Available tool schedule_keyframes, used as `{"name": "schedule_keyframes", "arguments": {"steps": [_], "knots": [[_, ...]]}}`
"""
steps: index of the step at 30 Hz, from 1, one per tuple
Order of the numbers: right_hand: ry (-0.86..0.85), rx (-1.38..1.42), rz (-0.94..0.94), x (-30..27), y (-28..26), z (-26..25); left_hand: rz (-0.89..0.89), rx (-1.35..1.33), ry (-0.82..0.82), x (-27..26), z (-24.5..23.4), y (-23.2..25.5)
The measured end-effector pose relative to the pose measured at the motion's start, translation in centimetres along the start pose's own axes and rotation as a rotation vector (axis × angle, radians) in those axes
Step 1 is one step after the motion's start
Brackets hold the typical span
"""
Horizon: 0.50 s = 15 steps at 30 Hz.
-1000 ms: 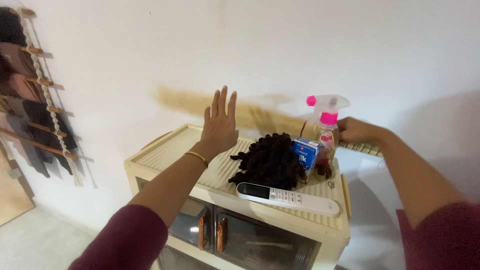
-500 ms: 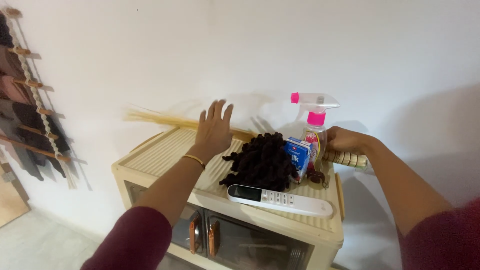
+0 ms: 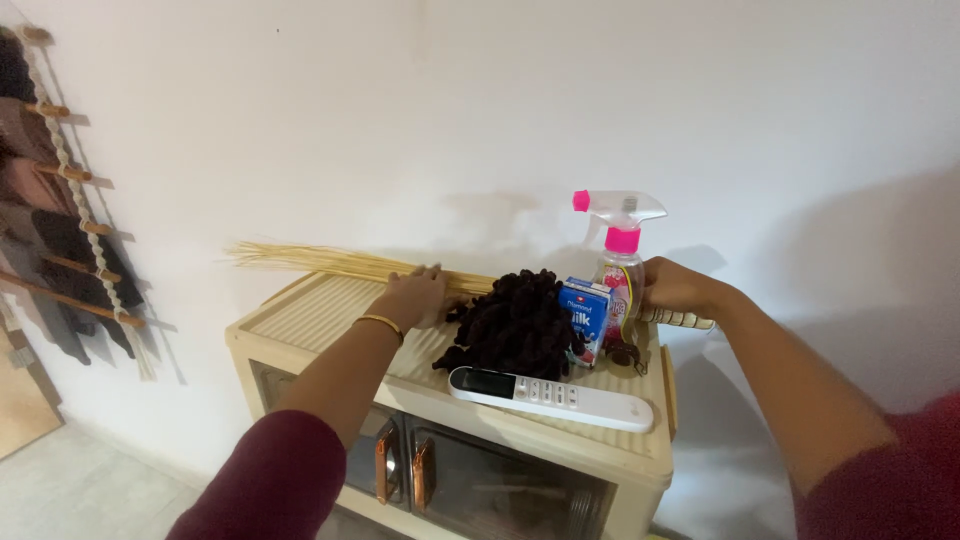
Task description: Organize garments from a dresser and hang them on a wall-mounted rack.
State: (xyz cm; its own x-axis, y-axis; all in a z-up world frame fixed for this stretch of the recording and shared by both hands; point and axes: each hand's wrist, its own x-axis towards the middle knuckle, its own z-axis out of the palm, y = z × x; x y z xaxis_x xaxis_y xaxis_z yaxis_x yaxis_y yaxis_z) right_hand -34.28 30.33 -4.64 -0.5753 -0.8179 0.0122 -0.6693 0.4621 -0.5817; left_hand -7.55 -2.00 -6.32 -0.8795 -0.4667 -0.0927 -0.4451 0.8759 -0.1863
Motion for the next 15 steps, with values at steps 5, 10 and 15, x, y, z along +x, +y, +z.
{"name": "schedule_keyframes", "arguments": {"steps": [5, 10, 15], "knots": [[0.035, -0.052, 0.045, -2.0, -0.9, -0.6, 0.085, -0.084, 0.225, 0.3, 1.2, -0.7], [0.461, 0.115, -0.246, -0.2, 3.1, -5.8, -0.015, -0.171, 0.235, -3.8, -0.9, -0.7], [0.644, -0.096, -0.438, 3.5, 0.6, -8.9, -0.042, -0.127, 0.364, -5.0, 0.9, -6.0]]}}
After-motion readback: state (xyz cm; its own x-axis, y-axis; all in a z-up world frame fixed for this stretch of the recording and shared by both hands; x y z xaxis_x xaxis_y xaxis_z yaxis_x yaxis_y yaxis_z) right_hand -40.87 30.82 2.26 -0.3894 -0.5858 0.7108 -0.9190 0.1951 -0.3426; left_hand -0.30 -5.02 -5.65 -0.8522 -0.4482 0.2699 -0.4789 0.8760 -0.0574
